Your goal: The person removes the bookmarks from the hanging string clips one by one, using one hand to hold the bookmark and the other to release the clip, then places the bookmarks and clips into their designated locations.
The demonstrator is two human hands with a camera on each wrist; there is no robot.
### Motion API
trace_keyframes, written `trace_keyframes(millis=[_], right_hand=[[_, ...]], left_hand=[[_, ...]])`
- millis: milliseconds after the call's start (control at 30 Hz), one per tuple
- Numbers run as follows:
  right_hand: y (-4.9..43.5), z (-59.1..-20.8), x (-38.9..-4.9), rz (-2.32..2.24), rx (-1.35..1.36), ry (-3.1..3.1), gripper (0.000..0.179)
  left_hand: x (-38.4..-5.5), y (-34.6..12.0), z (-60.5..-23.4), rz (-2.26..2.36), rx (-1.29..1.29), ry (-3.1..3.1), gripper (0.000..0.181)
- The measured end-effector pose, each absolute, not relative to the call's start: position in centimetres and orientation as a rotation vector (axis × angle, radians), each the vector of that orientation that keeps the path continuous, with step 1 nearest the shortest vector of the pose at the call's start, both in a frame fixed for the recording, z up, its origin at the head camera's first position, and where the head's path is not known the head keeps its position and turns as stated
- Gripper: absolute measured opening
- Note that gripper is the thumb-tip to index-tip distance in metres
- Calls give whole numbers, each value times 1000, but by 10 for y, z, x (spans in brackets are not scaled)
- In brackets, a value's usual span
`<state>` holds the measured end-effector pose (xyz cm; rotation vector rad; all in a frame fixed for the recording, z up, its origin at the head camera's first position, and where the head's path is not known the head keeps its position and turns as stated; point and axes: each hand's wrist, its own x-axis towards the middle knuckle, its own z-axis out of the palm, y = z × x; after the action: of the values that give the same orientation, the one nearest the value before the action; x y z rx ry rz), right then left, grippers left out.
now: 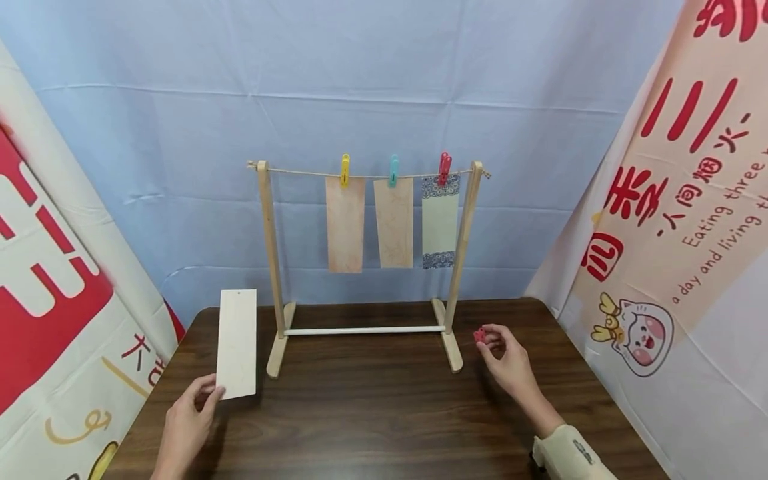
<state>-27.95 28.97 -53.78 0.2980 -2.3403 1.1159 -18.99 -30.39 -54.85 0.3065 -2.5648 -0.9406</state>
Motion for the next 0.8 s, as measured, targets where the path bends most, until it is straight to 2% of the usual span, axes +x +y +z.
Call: trace_keyframes(millis=[800], right_hand=[[298, -552, -296, 1034, 189, -2588, 31]], left_hand=[[-197, -324, -554, -944, 318, -2785, 39]])
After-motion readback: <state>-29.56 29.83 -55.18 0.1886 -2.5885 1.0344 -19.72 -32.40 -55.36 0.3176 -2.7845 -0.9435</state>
